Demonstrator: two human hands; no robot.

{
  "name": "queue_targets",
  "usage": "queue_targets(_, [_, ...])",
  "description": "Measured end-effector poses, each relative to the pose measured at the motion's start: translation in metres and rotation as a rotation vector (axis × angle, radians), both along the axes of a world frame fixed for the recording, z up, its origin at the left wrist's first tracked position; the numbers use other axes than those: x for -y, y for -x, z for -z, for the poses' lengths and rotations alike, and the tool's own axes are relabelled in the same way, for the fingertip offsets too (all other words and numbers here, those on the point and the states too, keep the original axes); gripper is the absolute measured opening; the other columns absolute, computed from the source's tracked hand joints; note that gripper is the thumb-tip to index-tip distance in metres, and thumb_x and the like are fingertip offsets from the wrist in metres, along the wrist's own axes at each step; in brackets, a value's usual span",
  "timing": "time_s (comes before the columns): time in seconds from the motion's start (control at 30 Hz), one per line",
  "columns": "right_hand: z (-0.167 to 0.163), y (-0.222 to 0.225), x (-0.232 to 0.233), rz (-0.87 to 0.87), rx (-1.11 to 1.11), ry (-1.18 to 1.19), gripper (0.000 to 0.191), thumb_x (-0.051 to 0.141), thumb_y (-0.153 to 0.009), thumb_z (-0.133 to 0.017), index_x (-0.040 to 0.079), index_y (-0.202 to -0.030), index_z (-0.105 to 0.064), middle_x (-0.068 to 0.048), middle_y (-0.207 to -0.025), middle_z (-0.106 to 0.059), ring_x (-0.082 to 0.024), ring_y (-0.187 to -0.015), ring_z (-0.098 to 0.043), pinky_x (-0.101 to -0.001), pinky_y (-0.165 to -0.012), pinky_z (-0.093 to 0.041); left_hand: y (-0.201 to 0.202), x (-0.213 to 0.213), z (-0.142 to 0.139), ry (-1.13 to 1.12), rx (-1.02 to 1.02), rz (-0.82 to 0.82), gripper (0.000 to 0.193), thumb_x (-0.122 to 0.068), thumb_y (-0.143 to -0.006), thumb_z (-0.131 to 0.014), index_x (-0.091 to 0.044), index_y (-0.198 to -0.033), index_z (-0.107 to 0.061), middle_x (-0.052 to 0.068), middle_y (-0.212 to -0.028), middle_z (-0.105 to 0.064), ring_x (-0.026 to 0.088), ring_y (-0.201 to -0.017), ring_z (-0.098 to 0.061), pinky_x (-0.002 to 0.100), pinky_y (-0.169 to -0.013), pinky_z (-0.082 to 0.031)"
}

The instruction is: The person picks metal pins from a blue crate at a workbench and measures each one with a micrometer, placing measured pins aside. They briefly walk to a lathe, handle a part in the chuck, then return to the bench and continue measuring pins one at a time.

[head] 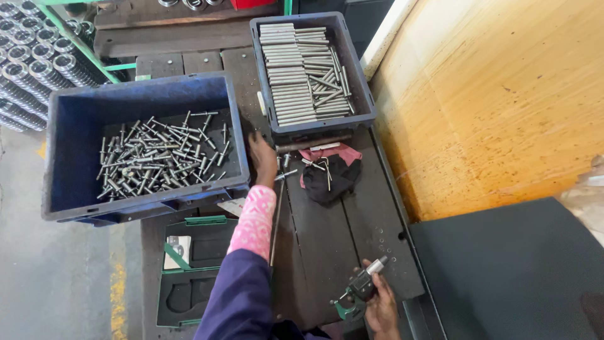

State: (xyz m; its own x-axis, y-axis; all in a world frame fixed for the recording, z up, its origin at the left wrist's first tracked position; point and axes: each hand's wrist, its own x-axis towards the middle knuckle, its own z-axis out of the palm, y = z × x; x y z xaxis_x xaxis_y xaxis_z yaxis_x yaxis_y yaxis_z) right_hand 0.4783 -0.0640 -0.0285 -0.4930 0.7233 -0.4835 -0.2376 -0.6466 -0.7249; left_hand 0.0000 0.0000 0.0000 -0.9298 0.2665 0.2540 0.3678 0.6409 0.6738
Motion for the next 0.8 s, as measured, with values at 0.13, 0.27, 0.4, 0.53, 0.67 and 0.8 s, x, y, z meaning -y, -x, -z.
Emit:
queue_targets(0.13, [-0.013, 0.014, 0.007, 0.066, 0.033, -0.042, 0.041, 0.028, -0.099, -0.057, 0.007, -0.134, -0.053, -0.018, -0.116, -0.068, -0.028, -0.094, -0.072, -0.0462, -0.063, -0.064, -0.041, 0.012, -0.014, 0.214, 0.152, 0.187, 0.032, -0.033, -0.094, -0.075, -0.012, -0.116, -0.067, 0.016, -0.129, -0.065, 0.039, -0.121, -0.064, 0.050, -0.098, -0.055])
queue_targets(0.27, [-0.019, 0.021, 0.014, 0.077, 0.057, -0.097, 0.034, 0.028, -0.101, -0.056, 0.007, -0.128, -0.054, -0.018, -0.109, -0.070, -0.029, -0.090, -0.073, -0.0452, -0.065, -0.064, -0.047, 0.004, -0.015, 0.310, 0.241, 0.256, 0.045, -0.037, -0.080, -0.080, -0.005, -0.110, -0.067, 0.018, -0.111, -0.069, 0.040, -0.101, -0.070, 0.051, -0.083, -0.059])
queue_targets(0.4, [-0.014, 0.020, 0.023, 0.158, 0.083, -0.048, 0.036, 0.030, -0.100, -0.057, 0.010, -0.129, -0.054, -0.016, -0.109, -0.070, -0.027, -0.091, -0.072, -0.0436, -0.072, -0.063, -0.041, -0.012, 0.003, 0.344, 0.127, 0.253, 0.025, -0.032, -0.097, -0.073, -0.008, -0.102, -0.074, 0.019, -0.102, -0.076, 0.039, -0.097, -0.075, 0.050, -0.081, -0.063])
queue_targets(0.53, [-0.015, 0.017, 0.023, 0.133, 0.023, -0.120, 0.037, 0.029, -0.102, -0.062, 0.008, -0.131, -0.055, -0.017, -0.114, -0.070, -0.025, -0.096, -0.070, -0.0416, -0.076, -0.062, -0.035, 0.001, 0.001, 0.166, 0.466, 0.276, 0.027, -0.013, -0.084, -0.080, 0.000, -0.107, -0.075, 0.018, -0.097, -0.074, 0.034, -0.094, -0.076, 0.045, -0.082, -0.065])
queue_targets(0.67, [-0.034, 0.023, 0.021, 0.092, -0.105, -0.136, 0.036, 0.029, -0.098, -0.064, 0.012, -0.129, -0.056, -0.019, -0.116, -0.070, -0.030, -0.097, -0.071, -0.0462, -0.069, -0.063, -0.045, 0.063, -0.016, -0.581, 1.302, 0.487, 0.073, 0.005, -0.089, -0.069, -0.004, -0.151, -0.032, 0.016, -0.100, -0.072, 0.036, -0.085, -0.074, 0.048, -0.078, -0.064])
queue_targets(0.8, [-0.067, 0.038, 0.013, 0.014, -0.183, -0.197, 0.039, 0.033, -0.098, -0.063, 0.012, -0.130, -0.055, -0.021, -0.120, -0.068, -0.036, -0.101, -0.071, -0.0515, -0.070, -0.067, -0.087, 0.138, -0.051, -0.758, 1.202, 0.857, 0.069, 0.003, -0.093, -0.065, -0.008, -0.157, -0.038, 0.017, -0.113, -0.069, 0.031, -0.098, -0.075, 0.042, -0.084, -0.067])
